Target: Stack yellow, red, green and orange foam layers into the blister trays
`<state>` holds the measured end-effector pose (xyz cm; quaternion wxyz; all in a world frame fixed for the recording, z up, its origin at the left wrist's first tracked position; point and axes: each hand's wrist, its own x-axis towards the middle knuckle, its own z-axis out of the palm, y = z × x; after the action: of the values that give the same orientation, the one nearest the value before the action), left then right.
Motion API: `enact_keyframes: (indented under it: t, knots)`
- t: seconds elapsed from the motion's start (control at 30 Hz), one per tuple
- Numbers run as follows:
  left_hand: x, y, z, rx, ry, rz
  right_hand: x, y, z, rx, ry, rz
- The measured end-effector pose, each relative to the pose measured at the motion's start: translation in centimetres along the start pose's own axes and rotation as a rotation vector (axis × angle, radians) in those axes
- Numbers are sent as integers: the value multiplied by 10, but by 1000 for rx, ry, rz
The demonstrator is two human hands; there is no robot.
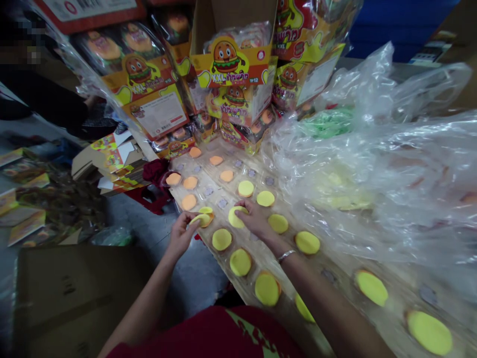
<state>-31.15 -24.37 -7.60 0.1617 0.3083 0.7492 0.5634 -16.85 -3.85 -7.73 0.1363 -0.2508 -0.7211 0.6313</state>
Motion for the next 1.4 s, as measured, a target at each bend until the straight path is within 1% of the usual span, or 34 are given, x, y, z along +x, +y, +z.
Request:
enact_keyframes:
  t: [0.07, 0.1, 0.13, 0.17, 0.2, 0.23, 0.3, 0.33, 0.4, 0.5, 0.6, 0.67, 0.73, 0.8, 0.87, 0.97, 1.03, 1.1, 1.2, 1.27, 1.3, 1.33, 1.4]
  knots:
    - [1, -1, -8, -206, 131, -147, 4, -6, 11, -117, -63, -89]
    - [3, -3, -11, -268, 200, -211, 7, -10, 19, -170, -106, -131]
    - [5, -4, -15, -292, 240, -273, 11, -15, 28, -222, -153, -164]
    - [7, -5, -17, -279, 238, -326, 14, -19, 37, -280, -202, -182]
    - [9, -6, -19, -233, 193, -367, 18, -24, 46, -354, -252, -185]
    - [11, -7, -20, -165, 120, -392, 20, -28, 55, -443, -300, -176]
    - [13, -9, -19, -19, 0, -396, 24, -36, 66, -641, -391, -147]
    - [13, -11, -17, 34, -23, -387, 24, -40, 70, -731, -433, -132]
    - [14, -16, -15, 94, -24, -374, 23, -45, 72, -868, -502, -117]
    - [12, -24, -13, 114, -31, -362, 22, -49, 70, -979, -572, -130]
    - [12, -26, -19, 98, -44, -338, 23, -49, 68, -1034, -632, -189]
    - [18, -25, -27, 63, 2, -312, 25, -47, 68, -1042, -662, -233]
    - [30, -24, -35, 36, 78, -243, 25, -45, 68, -1030, -668, -270]
    - [47, -24, -42, 85, 124, -148, 25, -42, 69, -1004, -653, -288]
    - [65, -26, -45, 235, 121, -78, 22, -40, 69, -969, -616, -280]
    - [81, -30, -41, 454, 117, -45, 18, -36, 69, -874, -524, -255]
    - [84, -32, -36, 517, 143, -26, 15, -34, 67, -777, -460, -243]
    - [82, -33, -34, 564, 175, 0, 13, -32, 62, -649, -416, -221]
    - [70, -26, -32, 604, 283, 51, 12, -27, 52, -404, -356, -161]
    - [55, -15, -24, 520, 344, 75, 11, -24, 45, -220, -302, -118]
    - [45, -9, -17, 408, 324, 61, 10, -23, 43, -135, -270, -104]
    - [35, -2, -8, 249, 257, 23, 9, -23, 42, -59, -239, -98]
    - [16, 11, 13, -134, 16, -120, 6, -26, 43, 38, -197, -126]
